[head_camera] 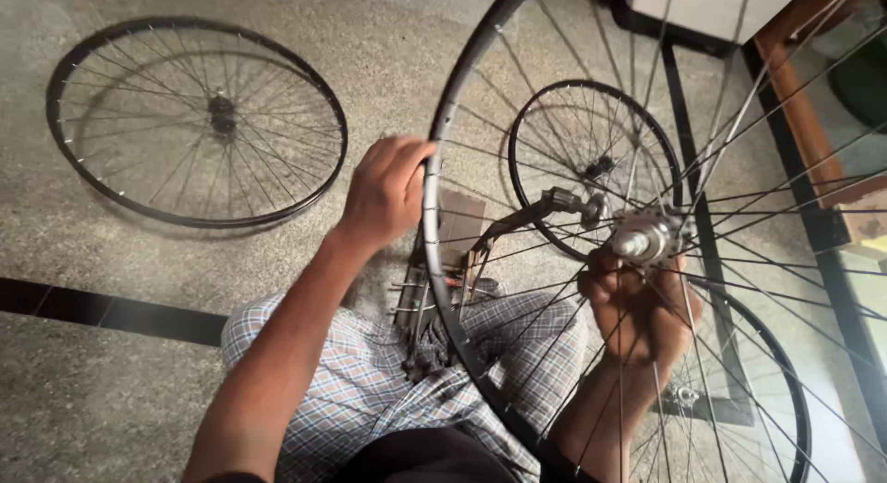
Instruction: The person sits on the floor and uses a truing stand to adjust bicycle wheels. They mount a wheel, spin it to check alignment, and make adjustments to the rim and spokes. The person swaps wheels and repeats the process.
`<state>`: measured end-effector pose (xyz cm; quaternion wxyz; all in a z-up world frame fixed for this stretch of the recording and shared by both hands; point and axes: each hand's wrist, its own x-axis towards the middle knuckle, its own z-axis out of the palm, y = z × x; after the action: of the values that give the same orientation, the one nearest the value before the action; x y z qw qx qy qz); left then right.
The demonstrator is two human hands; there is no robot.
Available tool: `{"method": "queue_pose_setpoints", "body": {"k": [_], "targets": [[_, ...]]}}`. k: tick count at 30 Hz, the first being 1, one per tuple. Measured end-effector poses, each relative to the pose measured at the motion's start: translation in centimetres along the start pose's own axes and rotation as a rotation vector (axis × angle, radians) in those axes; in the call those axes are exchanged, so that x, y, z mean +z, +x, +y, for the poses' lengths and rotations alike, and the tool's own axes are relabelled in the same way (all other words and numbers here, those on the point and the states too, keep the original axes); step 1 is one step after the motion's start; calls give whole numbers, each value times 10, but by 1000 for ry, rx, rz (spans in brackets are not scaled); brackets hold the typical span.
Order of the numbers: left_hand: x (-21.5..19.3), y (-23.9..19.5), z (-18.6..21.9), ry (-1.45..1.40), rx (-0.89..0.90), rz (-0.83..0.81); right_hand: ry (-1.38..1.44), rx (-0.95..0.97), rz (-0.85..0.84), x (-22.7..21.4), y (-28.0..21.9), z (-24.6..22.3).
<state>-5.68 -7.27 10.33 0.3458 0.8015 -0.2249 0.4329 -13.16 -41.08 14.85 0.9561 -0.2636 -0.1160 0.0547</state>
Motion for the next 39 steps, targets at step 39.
{"method": "queue_pose_setpoints", "body": {"k": [39], "targets": [[48, -3, -37, -51, -303, -411, -682, -199, 355, -98, 85, 176]]}}
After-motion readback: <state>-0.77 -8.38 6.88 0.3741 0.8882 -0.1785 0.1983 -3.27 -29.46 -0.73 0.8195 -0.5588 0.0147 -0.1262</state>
